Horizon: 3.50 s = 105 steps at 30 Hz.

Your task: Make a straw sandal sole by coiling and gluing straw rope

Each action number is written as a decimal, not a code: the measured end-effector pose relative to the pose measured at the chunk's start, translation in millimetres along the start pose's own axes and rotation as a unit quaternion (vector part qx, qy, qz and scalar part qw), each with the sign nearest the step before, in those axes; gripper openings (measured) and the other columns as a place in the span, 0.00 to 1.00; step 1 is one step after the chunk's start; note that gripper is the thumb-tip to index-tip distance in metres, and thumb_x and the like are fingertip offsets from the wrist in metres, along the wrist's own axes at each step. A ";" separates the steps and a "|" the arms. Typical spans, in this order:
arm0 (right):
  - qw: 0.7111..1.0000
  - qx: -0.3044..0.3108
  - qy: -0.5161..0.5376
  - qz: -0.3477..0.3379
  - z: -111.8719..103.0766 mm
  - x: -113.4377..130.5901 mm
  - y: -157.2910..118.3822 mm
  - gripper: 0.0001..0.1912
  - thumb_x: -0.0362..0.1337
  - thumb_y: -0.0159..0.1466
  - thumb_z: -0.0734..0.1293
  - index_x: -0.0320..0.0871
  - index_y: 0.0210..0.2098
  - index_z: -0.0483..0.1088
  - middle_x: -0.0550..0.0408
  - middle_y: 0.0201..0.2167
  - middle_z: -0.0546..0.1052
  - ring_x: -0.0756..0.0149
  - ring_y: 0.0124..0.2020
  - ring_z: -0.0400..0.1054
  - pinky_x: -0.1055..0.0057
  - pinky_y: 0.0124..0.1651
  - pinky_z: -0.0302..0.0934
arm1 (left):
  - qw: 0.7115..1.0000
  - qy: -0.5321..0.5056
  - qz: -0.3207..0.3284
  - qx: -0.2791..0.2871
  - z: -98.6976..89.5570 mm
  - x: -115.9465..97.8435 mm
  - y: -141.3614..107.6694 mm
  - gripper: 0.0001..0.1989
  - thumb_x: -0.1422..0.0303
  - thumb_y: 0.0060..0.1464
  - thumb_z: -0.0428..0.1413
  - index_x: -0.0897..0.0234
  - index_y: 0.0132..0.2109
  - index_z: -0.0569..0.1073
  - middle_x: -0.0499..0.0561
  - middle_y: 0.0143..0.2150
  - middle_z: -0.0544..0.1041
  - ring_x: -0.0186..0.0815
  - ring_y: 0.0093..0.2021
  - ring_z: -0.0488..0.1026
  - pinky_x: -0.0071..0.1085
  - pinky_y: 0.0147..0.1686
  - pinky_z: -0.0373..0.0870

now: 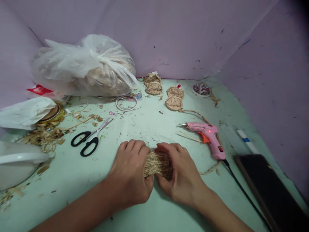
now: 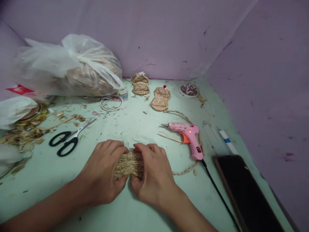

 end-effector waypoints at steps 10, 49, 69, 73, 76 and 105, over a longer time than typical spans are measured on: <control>1.000 -0.011 0.018 0.017 -0.8 0.5 2.4 0.26 0.29 0.43 0.65 0.43 0.44 0.61 0.52 0.38 0.71 0.57 0.42 0.60 0.57 0.43 0.57 | 0.999 -0.017 0.008 -0.039 -0.4 1.1 -0.6 0.14 0.69 0.38 0.53 0.63 0.38 0.69 0.55 0.38 0.69 0.46 0.41 0.63 0.44 0.41 0.59; 0.991 -0.084 0.001 -0.102 -9.8 14.4 -5.6 0.09 0.30 0.54 0.64 0.44 0.32 0.74 0.54 0.34 0.78 0.63 0.35 0.67 0.66 0.36 0.67 | 0.996 -0.040 0.058 -0.047 3.5 2.3 3.9 0.09 0.70 0.39 0.52 0.63 0.33 0.69 0.52 0.33 0.68 0.42 0.37 0.62 0.41 0.39 0.58; 0.991 -0.098 0.008 -0.087 -8.4 13.2 -7.3 0.09 0.29 0.52 0.65 0.43 0.32 0.74 0.54 0.35 0.77 0.62 0.35 0.66 0.66 0.35 0.66 | 0.996 -0.034 0.064 -0.059 8.7 3.6 4.7 0.09 0.70 0.38 0.52 0.64 0.32 0.68 0.52 0.32 0.67 0.41 0.37 0.61 0.42 0.40 0.58; 0.990 -0.111 0.009 -0.088 -8.4 13.1 -7.7 0.08 0.29 0.51 0.65 0.42 0.31 0.74 0.53 0.34 0.77 0.63 0.34 0.66 0.66 0.34 0.66 | 0.995 -0.035 0.064 -0.066 8.9 3.3 5.0 0.09 0.70 0.38 0.52 0.65 0.31 0.68 0.52 0.32 0.67 0.41 0.36 0.61 0.42 0.40 0.58; 0.988 -0.121 0.011 -0.095 -8.1 13.0 -8.2 0.09 0.29 0.50 0.65 0.43 0.31 0.74 0.53 0.34 0.77 0.63 0.34 0.66 0.67 0.34 0.65 | 0.994 -0.038 0.065 -0.074 8.3 2.8 4.5 0.08 0.70 0.37 0.52 0.65 0.31 0.68 0.52 0.31 0.67 0.41 0.36 0.61 0.42 0.39 0.58; 0.991 -0.107 -0.002 -0.081 -8.0 13.1 -7.6 0.08 0.29 0.50 0.65 0.43 0.30 0.73 0.53 0.34 0.77 0.63 0.33 0.65 0.67 0.33 0.65 | 0.990 -0.063 0.064 -0.108 8.4 4.7 3.0 0.11 0.71 0.36 0.53 0.64 0.33 0.69 0.53 0.32 0.68 0.42 0.37 0.62 0.42 0.40 0.59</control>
Point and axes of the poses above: each hand's wrist, its own y-axis towards the middle knuckle, its own z-axis out of the palm, x = y × z, the point moved 6 cm from there along y, towards the middle knuckle
